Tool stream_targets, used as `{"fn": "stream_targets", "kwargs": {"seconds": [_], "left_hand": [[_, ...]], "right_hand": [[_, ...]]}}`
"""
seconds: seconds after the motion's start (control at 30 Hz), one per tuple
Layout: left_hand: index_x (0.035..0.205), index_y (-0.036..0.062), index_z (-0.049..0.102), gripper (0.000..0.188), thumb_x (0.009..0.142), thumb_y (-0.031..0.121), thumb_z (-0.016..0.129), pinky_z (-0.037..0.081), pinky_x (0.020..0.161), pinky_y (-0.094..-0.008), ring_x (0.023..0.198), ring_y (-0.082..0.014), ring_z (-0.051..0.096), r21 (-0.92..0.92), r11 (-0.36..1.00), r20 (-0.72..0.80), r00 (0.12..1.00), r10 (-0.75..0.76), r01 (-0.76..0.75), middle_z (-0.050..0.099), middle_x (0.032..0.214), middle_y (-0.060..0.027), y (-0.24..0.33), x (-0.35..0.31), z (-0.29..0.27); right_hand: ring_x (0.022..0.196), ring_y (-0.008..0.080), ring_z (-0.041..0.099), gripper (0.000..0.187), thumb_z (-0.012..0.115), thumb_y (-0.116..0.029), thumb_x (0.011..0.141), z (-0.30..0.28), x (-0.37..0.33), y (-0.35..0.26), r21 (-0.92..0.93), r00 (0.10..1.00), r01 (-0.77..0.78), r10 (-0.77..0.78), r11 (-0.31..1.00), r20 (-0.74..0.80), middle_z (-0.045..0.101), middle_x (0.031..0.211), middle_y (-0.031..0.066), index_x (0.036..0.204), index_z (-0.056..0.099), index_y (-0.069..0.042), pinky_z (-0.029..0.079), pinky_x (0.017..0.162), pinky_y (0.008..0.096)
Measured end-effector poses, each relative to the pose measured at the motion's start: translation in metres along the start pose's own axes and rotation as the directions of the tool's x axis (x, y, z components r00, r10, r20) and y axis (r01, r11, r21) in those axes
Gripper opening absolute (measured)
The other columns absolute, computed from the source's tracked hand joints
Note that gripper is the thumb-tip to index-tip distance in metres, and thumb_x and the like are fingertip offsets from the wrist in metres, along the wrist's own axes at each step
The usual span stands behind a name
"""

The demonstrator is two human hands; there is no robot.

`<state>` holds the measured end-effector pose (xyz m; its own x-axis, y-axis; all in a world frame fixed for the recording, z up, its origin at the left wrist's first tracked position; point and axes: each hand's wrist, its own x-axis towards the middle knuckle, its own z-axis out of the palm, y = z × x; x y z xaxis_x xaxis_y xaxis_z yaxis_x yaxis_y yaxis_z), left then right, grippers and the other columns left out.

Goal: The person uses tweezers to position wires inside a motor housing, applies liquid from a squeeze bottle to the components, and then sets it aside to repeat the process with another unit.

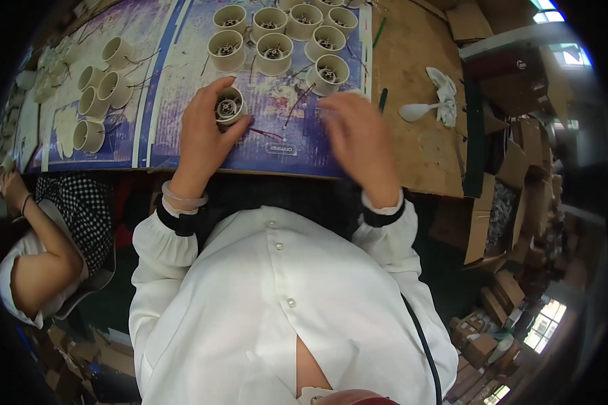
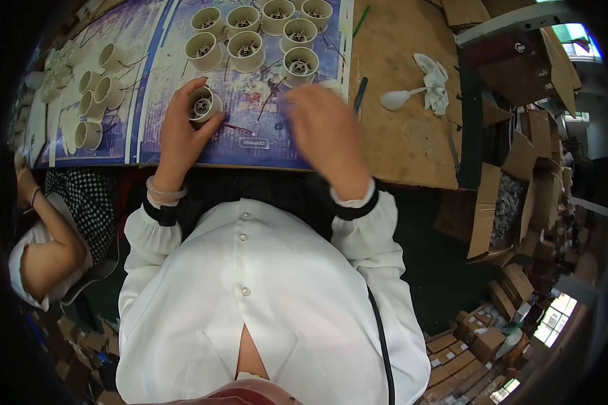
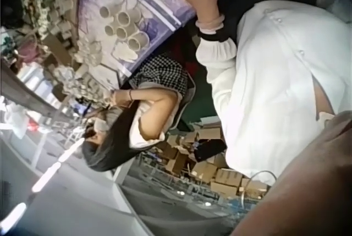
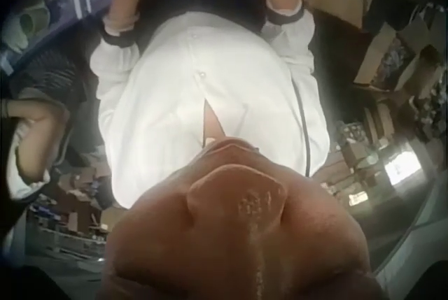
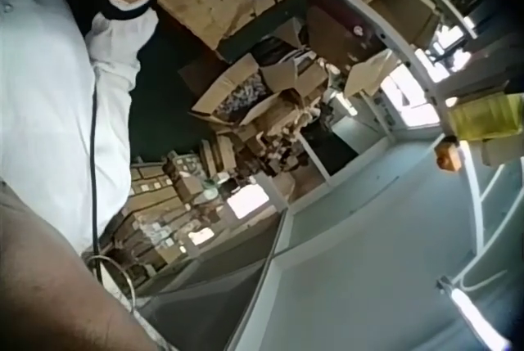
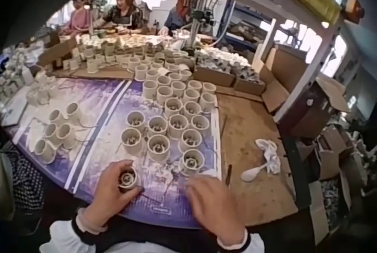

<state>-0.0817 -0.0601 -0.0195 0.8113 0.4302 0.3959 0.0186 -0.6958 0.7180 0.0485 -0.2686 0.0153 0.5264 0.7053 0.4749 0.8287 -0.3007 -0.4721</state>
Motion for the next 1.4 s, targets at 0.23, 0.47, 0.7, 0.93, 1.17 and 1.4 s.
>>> {"fn": "stream_targets", "kwargs": {"seconds": [0.23,0.47,0.7,0.93,1.17,1.4], "left_hand": [[0.121,0.0061,0.053,0.057,0.07,0.011,0.078,0.048,0.077,-0.0395,0.089,-0.033,0.06,0.023,1.0,-0.021,1.0,0.009,-0.009,0.062,0.1,-0.0145,-0.001,0.0,0.003],[0.127,0.0059,0.047,0.068,0.069,0.017,0.081,0.045,0.082,-0.0425,0.094,-0.0336,0.059,0.027,1.0,-0.057,0.998,-0.01,0.012,0.062,0.101,-0.0149,-0.008,-0.005,0.005],[0.129,0.0052,0.045,0.074,0.067,0.021,0.082,0.044,0.085,-0.0427,0.097,-0.034,0.058,0.041,0.999,-0.081,0.997,0.009,-0.006,0.062,0.103,-0.0152,-0.013,-0.005,0.006],[0.127,0.0042,0.045,0.073,0.067,0.022,0.082,0.045,0.082,-0.0434,0.095,-0.0354,0.059,0.039,0.999,-0.11,0.994,0.016,-0.012,0.062,0.102,-0.0159,-0.015,-0.005,0.006],[0.124,0.0048,0.047,0.072,0.065,0.023,0.084,0.046,0.081,-0.0439,0.093,-0.0357,0.06,-0.023,0.999,-0.119,0.992,0.046,-0.049,0.063,0.101,-0.0155,-0.022,-0.003,0.011],[0.122,0.0054,0.048,0.07,0.064,0.023,0.084,0.046,0.079,-0.0439,0.092,-0.036,0.061,-0.019,0.999,-0.129,0.991,0.032,-0.035,0.063,0.101,-0.0153,-0.023,-0.003,0.012]], "right_hand": [[0.09,0.038,0.06,0.025,0.065,-0.006,0.079,-0.035,-0.017,0.042,-0.491,0.898,-0.334,0.43,0.805,0.094,0.062,0.096,0.0179,0.104,0.061,-0.003,0.048,0.077,0.0453],[0.089,0.0399,0.06,0.034,0.056,0.001,0.079,-0.032,-0.022,0.054,-0.485,0.937,-0.291,0.347,0.825,0.029,0.062,0.098,0.0228,0.113,0.057,0.001,0.049,0.078,0.0447],[0.093,0.0348,0.063,0.036,0.058,0.001,0.081,-0.054,-0.026,0.042,-0.498,0.868,-0.38,0.486,0.78,0.098,0.065,0.101,0.0207,0.117,0.055,0.002,0.05,0.083,0.039],[0.098,0.0184,0.064,0.021,0.051,-0.003,0.095,-0.05,0.01,-0.014,0.236,0.932,-0.358,0.361,0.904,0.03,0.068,0.106,0.0137,0.115,0.055,0.002,0.049,0.086,0.03],[0.095,0.0127,0.063,0.015,0.054,-0.007,0.096,0.026,0.048,-0.036,0.797,0.989,-0.115,0.14,0.593,0.039,0.068,0.106,0.0127,0.11,0.056,0.001,0.046,0.082,0.0208],[0.092,0.0124,0.064,0.015,0.058,-0.01,0.095,0.039,0.047,-0.032,0.349,0.917,-0.363,0.265,0.864,0.297,0.068,0.101,0.0124,0.105,0.055,0.001,0.048,0.076,0.0212]]}}
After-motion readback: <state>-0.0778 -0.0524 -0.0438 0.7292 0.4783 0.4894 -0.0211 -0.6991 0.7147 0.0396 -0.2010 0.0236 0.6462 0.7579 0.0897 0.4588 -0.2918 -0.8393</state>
